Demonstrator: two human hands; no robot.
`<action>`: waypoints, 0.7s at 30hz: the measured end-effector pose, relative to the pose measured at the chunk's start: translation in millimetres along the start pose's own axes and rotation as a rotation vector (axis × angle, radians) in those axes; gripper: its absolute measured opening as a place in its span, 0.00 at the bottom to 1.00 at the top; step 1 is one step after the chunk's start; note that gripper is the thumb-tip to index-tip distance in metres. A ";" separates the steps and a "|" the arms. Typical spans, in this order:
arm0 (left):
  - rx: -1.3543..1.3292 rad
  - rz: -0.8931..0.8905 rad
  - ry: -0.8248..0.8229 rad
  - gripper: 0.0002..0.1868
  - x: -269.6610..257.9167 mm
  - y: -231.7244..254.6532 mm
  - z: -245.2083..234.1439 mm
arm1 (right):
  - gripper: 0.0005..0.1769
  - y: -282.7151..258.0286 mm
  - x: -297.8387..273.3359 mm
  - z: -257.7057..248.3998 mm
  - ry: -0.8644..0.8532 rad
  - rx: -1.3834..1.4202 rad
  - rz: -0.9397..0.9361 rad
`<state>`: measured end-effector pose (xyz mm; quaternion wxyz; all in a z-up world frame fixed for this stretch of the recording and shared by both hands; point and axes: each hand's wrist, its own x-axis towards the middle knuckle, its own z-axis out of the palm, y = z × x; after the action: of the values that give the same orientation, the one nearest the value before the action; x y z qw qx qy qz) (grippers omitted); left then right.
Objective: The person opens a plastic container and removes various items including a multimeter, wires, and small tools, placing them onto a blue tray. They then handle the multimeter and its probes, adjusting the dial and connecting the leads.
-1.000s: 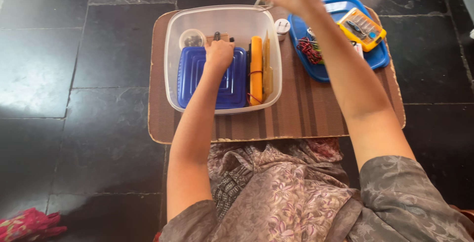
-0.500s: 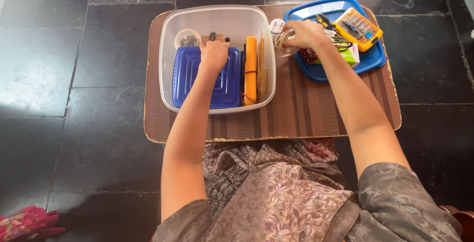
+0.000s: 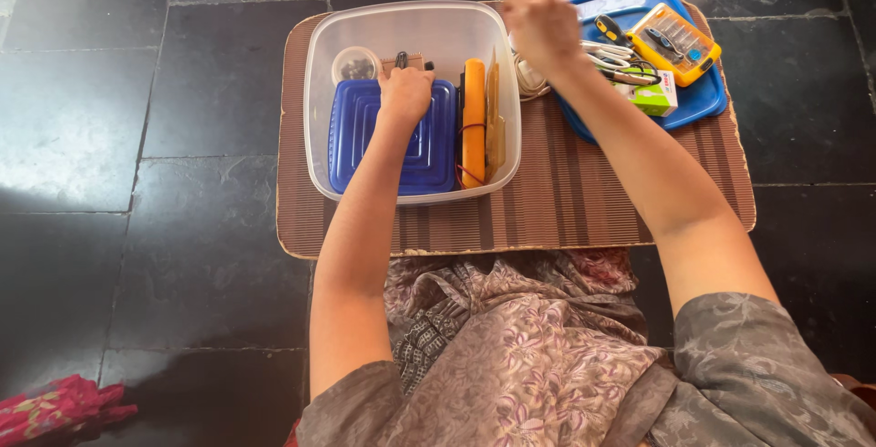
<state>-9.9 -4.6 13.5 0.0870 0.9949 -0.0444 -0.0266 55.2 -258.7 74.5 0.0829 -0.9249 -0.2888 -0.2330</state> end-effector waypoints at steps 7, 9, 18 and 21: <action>-0.012 0.012 0.029 0.14 -0.2 -3.6 5.1 | 0.04 -69.0 12.4 17.8 -0.390 -0.363 0.000; -0.020 0.008 0.014 0.14 1.5 -3.9 5.7 | 0.04 -77.5 16.1 28.8 -0.463 -0.407 0.019; -0.005 0.001 -0.017 0.14 5.7 -6.2 10.0 | 0.05 -75.4 12.9 64.4 -0.390 -0.388 0.124; 0.004 0.009 -0.006 0.15 5.9 -6.5 11.3 | 0.04 -73.5 9.4 47.5 -0.345 -0.331 0.131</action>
<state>-4.2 -0.7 0.9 0.0850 0.9947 -0.0491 -0.0290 38.1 -180.1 38.6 -0.1053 -0.9687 -0.1960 -0.1099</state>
